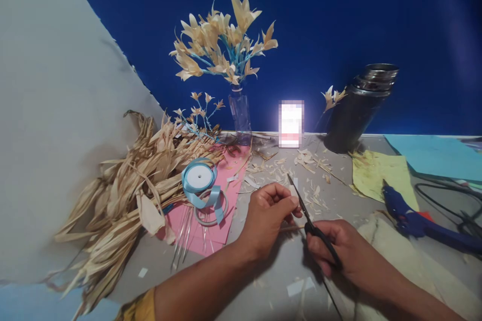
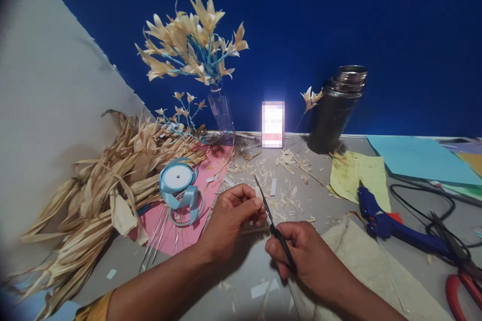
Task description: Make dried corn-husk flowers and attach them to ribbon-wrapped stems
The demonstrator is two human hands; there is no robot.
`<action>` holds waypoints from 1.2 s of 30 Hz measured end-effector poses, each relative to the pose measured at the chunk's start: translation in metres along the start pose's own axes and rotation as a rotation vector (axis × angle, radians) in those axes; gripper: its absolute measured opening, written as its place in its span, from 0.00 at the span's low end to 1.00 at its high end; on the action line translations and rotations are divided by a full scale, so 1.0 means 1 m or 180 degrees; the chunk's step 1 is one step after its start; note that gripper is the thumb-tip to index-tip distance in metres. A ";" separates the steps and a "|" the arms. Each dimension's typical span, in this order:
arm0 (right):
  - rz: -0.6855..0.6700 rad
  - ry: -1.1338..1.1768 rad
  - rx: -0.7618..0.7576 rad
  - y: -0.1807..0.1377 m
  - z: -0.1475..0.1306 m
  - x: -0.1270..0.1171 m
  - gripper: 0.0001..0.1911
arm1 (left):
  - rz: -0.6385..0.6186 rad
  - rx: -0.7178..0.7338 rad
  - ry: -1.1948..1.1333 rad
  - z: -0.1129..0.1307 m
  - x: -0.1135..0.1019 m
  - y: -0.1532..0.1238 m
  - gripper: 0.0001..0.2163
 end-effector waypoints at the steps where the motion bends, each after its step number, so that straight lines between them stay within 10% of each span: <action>1: -0.0027 0.0009 -0.0014 -0.001 -0.002 0.000 0.32 | -0.0003 -0.0002 -0.0003 0.000 0.000 0.000 0.09; 8: -0.0190 -0.0012 -0.0138 -0.004 -0.015 0.002 0.32 | 0.0009 -0.0061 0.0046 0.001 0.000 -0.001 0.09; 17: 0.1301 0.0652 -0.0234 -0.007 -0.008 -0.020 0.24 | -0.0443 -0.0371 0.0558 -0.008 0.001 -0.002 0.05; 24: 0.1412 0.0501 -0.0323 -0.013 -0.015 -0.024 0.20 | -0.0748 -0.0370 0.1133 -0.010 0.001 -0.002 0.03; 36: 0.2357 0.0103 -0.0416 -0.016 -0.022 -0.024 0.14 | -0.0492 -0.0744 -0.0439 -0.033 0.010 -0.006 0.16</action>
Point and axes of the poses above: each hand's wrist, its own y-axis towards the middle knuckle, its own x-axis out of the palm, z = x × y, the point moved 3 cm from there along y, towards the middle knuckle, and after that the axes turned 3 degrees about -z, right-handed, at the moved point
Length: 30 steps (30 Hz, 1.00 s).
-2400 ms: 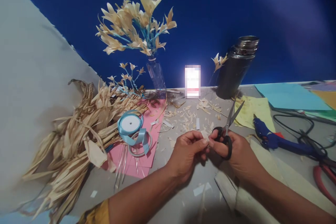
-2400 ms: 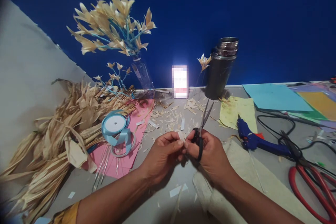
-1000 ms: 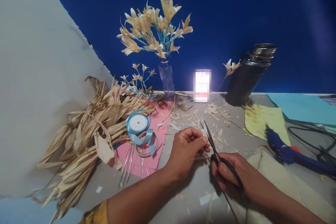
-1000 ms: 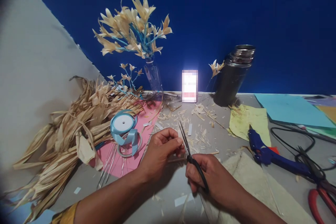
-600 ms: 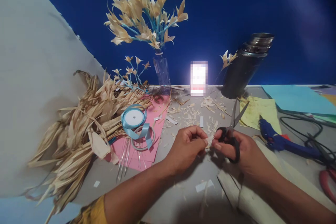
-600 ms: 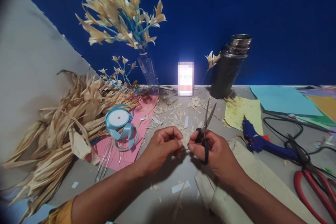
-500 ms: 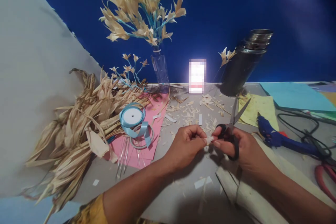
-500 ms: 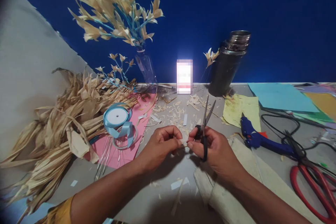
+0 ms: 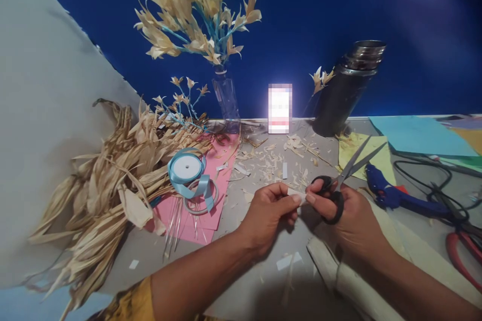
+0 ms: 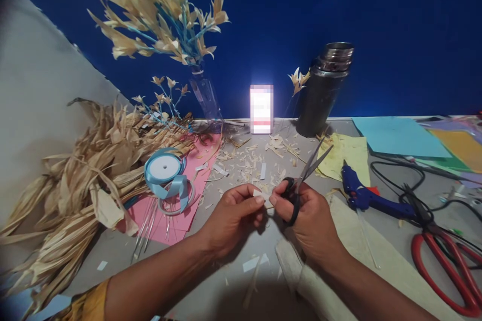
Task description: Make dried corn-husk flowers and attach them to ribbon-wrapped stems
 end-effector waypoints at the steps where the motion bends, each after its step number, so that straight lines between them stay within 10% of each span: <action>1: -0.0076 0.0001 0.0031 0.000 0.001 0.001 0.15 | 0.0052 0.0032 -0.0019 0.000 0.000 0.000 0.16; 12: -0.2490 -0.0164 -0.0021 -0.008 0.006 0.020 0.30 | 0.0268 0.0346 -0.0239 0.028 -0.011 0.002 0.12; 30: -0.2430 -0.0188 0.0496 -0.014 0.014 0.027 0.26 | 0.0333 0.0642 -0.0067 0.037 -0.012 0.002 0.10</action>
Point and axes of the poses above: each hand's wrist, its own y-axis towards the middle knuckle, its own x-axis out of the palm, z = x × y, the point moved 3 cm from there along y, towards the middle knuckle, and after that the axes turned 3 degrees about -z, right-handed, at the moved point
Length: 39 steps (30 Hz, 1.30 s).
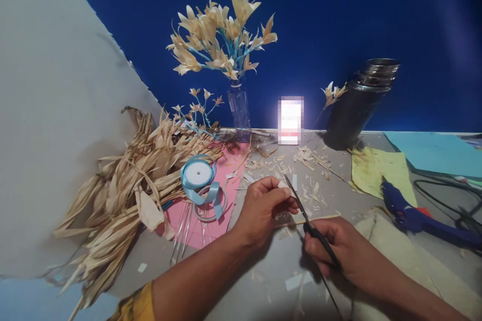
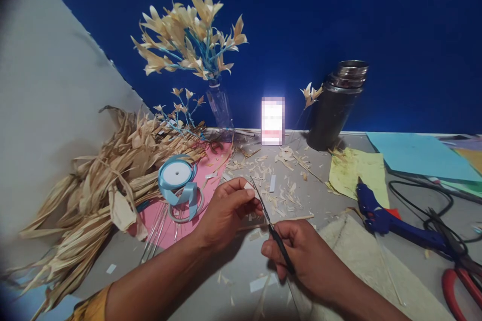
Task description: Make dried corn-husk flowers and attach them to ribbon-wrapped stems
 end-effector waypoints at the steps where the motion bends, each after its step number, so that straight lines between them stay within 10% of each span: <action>1: 0.0014 0.0005 -0.0003 0.000 0.001 0.000 0.26 | 0.0015 0.0024 0.0015 0.001 0.000 0.000 0.10; 9: 0.0767 -0.0181 -0.0219 0.000 -0.006 -0.022 0.27 | -0.0061 -0.0089 0.0078 0.000 0.002 -0.003 0.13; 39: 0.0122 -0.0108 -0.0069 0.001 -0.004 -0.005 0.26 | 0.0247 0.0072 0.0306 -0.004 0.001 -0.003 0.14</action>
Point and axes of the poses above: each hand's wrist, its own y-axis towards the middle knuckle, its own x-axis out of the palm, z = x × y, the point moved 3 cm from there along y, towards the middle knuckle, and after that the axes turned 3 degrees about -z, right-handed, at the moved point
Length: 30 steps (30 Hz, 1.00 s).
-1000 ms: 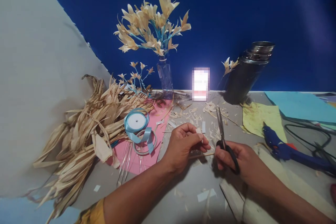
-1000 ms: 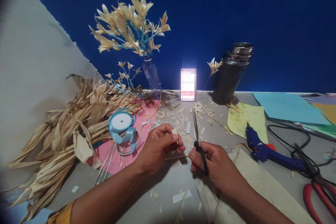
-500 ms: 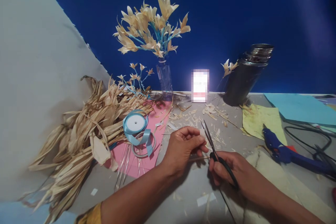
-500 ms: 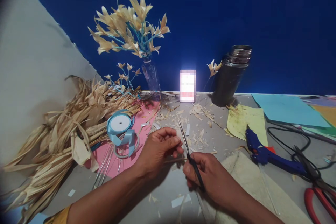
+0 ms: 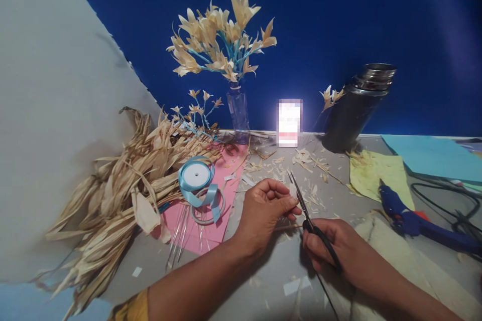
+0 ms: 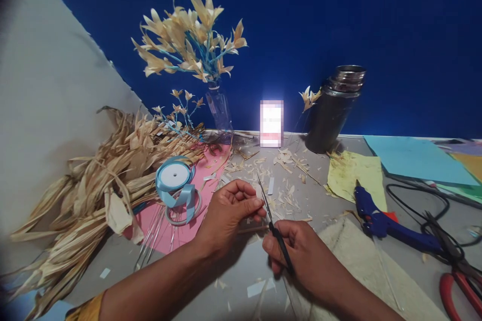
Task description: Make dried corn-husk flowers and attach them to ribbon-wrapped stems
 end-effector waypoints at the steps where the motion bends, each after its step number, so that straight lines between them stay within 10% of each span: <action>1: -0.0001 -0.0025 0.0002 0.000 0.000 0.000 0.26 | 0.0019 0.0020 -0.0002 0.000 0.000 0.000 0.14; 30: 0.0152 0.0128 0.0071 0.002 0.013 0.003 0.23 | 0.0009 -0.0101 -0.0029 -0.006 0.001 -0.002 0.11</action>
Point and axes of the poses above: each hand's wrist, its own y-axis towards the middle knuckle, its own x-axis out of the palm, z = x × y, the point moved 3 cm from there along y, towards the middle knuckle, and after that the axes turned 3 degrees about -z, right-handed, at the moved point
